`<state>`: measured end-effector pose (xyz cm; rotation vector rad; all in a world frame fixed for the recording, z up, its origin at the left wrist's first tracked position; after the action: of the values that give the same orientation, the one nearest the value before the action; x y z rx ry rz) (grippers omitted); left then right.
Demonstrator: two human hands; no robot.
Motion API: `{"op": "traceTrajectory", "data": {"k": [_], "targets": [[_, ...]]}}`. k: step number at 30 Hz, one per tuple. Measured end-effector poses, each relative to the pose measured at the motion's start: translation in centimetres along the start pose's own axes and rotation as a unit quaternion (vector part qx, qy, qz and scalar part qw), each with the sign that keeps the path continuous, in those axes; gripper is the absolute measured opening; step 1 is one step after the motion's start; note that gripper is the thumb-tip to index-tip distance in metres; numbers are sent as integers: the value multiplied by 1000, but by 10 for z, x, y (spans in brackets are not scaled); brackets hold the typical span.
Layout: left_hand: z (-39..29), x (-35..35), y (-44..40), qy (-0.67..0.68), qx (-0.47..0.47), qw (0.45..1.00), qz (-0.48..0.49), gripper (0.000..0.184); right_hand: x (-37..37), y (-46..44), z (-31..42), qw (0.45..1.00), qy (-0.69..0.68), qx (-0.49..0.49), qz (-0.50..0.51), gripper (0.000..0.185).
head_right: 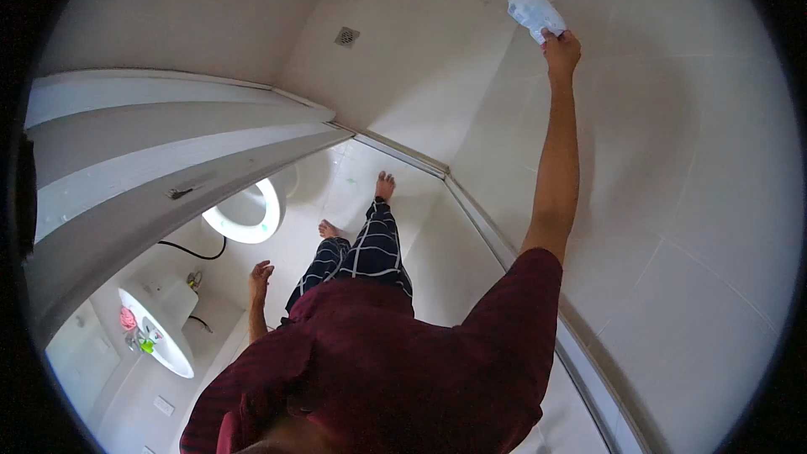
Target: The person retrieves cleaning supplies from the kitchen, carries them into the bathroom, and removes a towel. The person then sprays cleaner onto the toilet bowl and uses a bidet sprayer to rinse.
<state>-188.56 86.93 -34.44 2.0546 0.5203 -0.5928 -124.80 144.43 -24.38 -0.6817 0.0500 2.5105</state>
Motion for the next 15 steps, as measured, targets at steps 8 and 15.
{"op": "traceTrajectory", "data": {"k": [8,15], "targets": [[-98,68,-30,-42,186,976,105,31,-64,41,42,980,36,-177,-89,34],[-164,76,-18,-34,235,966,106,30,-64,41,-1,917,251,-255,-174,50]]}}
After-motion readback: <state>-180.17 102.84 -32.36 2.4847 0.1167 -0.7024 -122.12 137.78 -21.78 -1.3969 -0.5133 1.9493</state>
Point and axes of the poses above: each hand's wrist, its own y-axis away from the middle knuckle, its own x-axis out of the palm, z = x × y, the point moved 6 cm from there along -y, towards the middle knuckle, and after that the axes turned 8 degrees about -z, right-handed, at the moved point
